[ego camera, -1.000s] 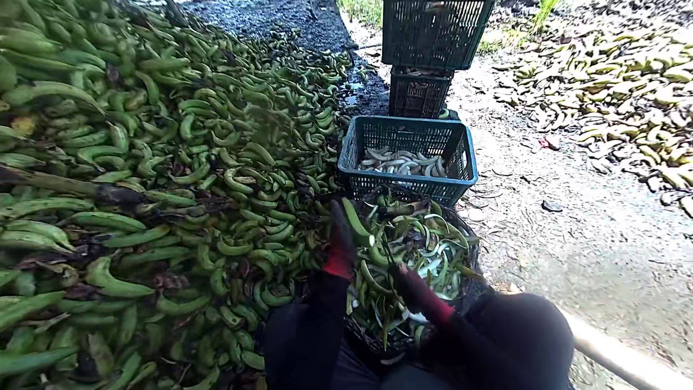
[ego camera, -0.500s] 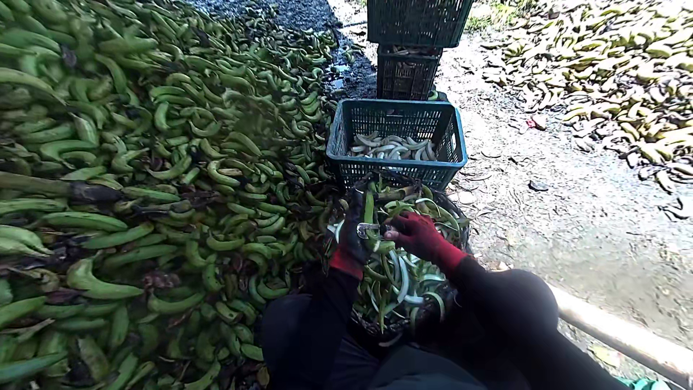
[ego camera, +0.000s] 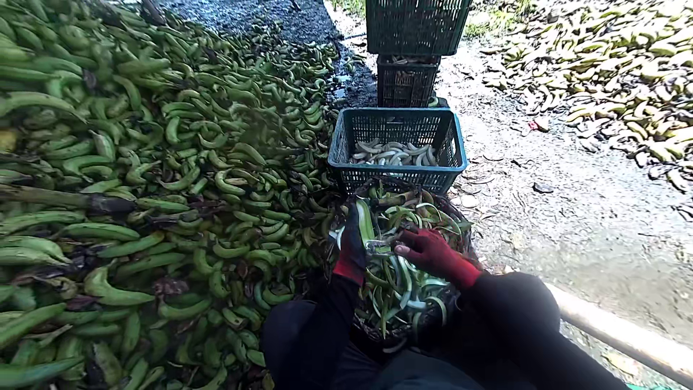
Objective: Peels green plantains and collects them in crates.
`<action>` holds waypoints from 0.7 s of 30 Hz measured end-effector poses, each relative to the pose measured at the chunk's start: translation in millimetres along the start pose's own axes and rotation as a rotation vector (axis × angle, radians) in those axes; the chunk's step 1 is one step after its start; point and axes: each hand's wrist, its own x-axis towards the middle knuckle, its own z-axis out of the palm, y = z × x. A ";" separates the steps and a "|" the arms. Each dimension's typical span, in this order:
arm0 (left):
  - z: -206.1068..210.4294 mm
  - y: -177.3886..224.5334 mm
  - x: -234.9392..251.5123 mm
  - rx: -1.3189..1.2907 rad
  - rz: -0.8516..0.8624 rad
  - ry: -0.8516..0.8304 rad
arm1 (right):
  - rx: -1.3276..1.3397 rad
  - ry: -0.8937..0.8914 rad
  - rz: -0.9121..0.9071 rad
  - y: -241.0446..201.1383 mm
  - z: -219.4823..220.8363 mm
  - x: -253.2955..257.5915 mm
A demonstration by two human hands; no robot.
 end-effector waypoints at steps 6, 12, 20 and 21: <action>14.4 -11.3 -34.0 -0.074 -0.341 -0.187 | -0.069 0.336 0.124 17.2 -11.6 21.8; 7.2 -25.6 -23.3 0.349 0.064 0.291 | 0.045 0.323 0.118 22.3 -22.5 25.8; 17.0 -20.2 -25.2 0.211 0.095 0.193 | 0.142 0.156 0.002 14.5 4.4 26.2; 19.7 -22.0 -31.5 0.188 0.031 0.097 | 0.139 0.169 0.028 21.4 1.7 34.1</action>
